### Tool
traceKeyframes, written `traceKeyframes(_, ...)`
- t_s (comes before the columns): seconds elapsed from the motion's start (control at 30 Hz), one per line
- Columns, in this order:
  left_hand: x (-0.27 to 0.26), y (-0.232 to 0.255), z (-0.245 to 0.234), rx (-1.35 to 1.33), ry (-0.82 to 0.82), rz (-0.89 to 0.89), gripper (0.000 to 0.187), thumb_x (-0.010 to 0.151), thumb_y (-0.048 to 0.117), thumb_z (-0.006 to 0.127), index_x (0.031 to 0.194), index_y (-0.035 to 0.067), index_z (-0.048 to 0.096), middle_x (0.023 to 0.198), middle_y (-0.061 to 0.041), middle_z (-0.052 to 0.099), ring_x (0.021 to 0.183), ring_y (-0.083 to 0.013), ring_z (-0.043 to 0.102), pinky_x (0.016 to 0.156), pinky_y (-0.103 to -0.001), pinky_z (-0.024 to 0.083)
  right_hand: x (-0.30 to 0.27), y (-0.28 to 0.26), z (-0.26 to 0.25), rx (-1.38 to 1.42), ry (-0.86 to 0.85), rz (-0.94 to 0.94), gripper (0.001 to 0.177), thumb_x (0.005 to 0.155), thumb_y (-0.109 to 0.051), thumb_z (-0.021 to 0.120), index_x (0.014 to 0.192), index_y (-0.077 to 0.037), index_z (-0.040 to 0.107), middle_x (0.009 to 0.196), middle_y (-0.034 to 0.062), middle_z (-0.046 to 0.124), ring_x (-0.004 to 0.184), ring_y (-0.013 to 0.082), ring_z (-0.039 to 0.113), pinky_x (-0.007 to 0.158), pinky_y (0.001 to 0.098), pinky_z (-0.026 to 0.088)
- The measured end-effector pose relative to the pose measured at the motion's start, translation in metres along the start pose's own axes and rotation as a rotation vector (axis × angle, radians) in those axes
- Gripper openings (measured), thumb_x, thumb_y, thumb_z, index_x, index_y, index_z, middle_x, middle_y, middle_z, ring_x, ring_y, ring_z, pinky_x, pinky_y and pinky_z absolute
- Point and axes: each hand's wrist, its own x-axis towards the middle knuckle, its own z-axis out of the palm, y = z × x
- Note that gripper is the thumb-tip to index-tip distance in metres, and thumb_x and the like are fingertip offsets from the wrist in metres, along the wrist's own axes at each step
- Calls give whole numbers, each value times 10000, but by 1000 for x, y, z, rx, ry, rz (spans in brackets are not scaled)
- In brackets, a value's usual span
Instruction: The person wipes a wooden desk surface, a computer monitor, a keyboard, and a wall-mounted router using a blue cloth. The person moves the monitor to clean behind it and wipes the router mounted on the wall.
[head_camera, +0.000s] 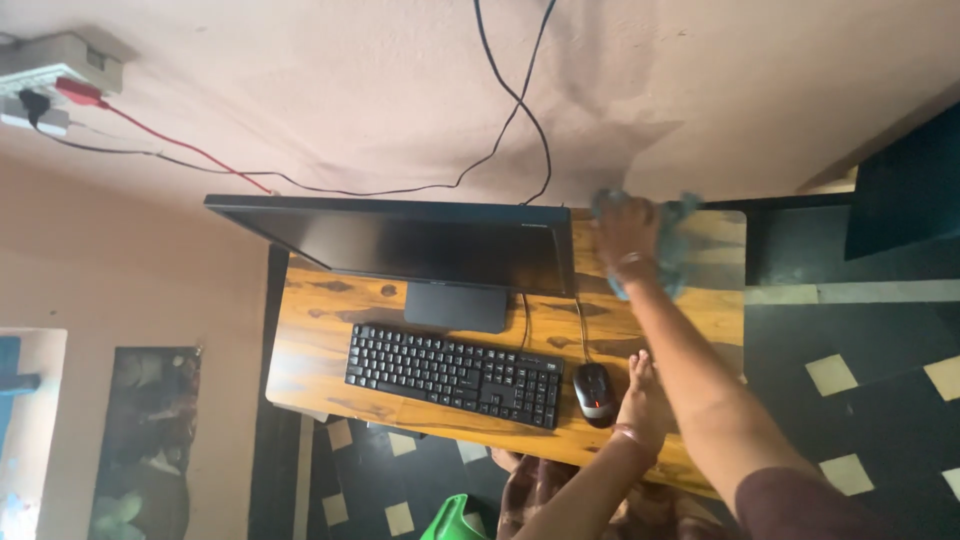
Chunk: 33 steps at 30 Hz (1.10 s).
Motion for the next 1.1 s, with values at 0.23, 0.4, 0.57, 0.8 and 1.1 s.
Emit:
traceKeyframes(0.23, 1, 1, 4, 159, -48, -5, 675, 1040, 394, 456, 1521, -65, 344, 1644, -269, 276, 1527, -477, 187, 1233, -597, 89, -7, -5, -5, -58, 102, -244, 495, 1013, -480, 417, 1452, -264, 491, 1582, 138, 396, 1482, 381, 297, 1132, 724, 129)
traceKeyframes(0.4, 7, 4, 7, 180, -184, 17, 769, 1000, 443, 453, 1538, -89, 315, 1625, -271, 258, 1520, -474, 154, 1220, -583, 71, -31, 83, -43, 65, 115, 94, 566, 1019, -533, 426, 1516, -265, 474, 1590, 201, 370, 1466, 431, 267, 1073, 806, 158)
traceKeyframes(0.57, 12, 7, 37, 229, -8, 5, 627, 1067, 280, 468, 1544, -115, 371, 1579, -338, 336, 1515, -506, 230, 1249, -611, 90, -104, 119, -13, -39, 178, 87, 617, 1048, -526, 390, 1585, -227, 440, 1618, 200, 390, 1547, 426, 267, 1172, 640, 294)
traceKeyframes(0.8, 21, -11, 63, 43, 74, 5, 672, 1010, 314, 486, 1546, -52, 311, 1622, -281, 258, 1515, -398, 244, 1252, -541, 51, -262, 78, 2, -147, 106, -11, 734, 905, -603, 341, 1551, -256, 378, 1623, 151, 334, 1466, 370, 272, 1144, 602, 256)
traceKeyframes(1.1, -62, -76, 26, -170, 280, -56, 752, 954, 552, 529, 1545, 117, 368, 1670, -142, 226, 1562, -266, 163, 1240, -614, 4, -352, 58, 14, -25, 213, -14, 584, 930, -423, 474, 1478, -221, 438, 1534, 206, 428, 1451, 395, 376, 1187, 563, 327)
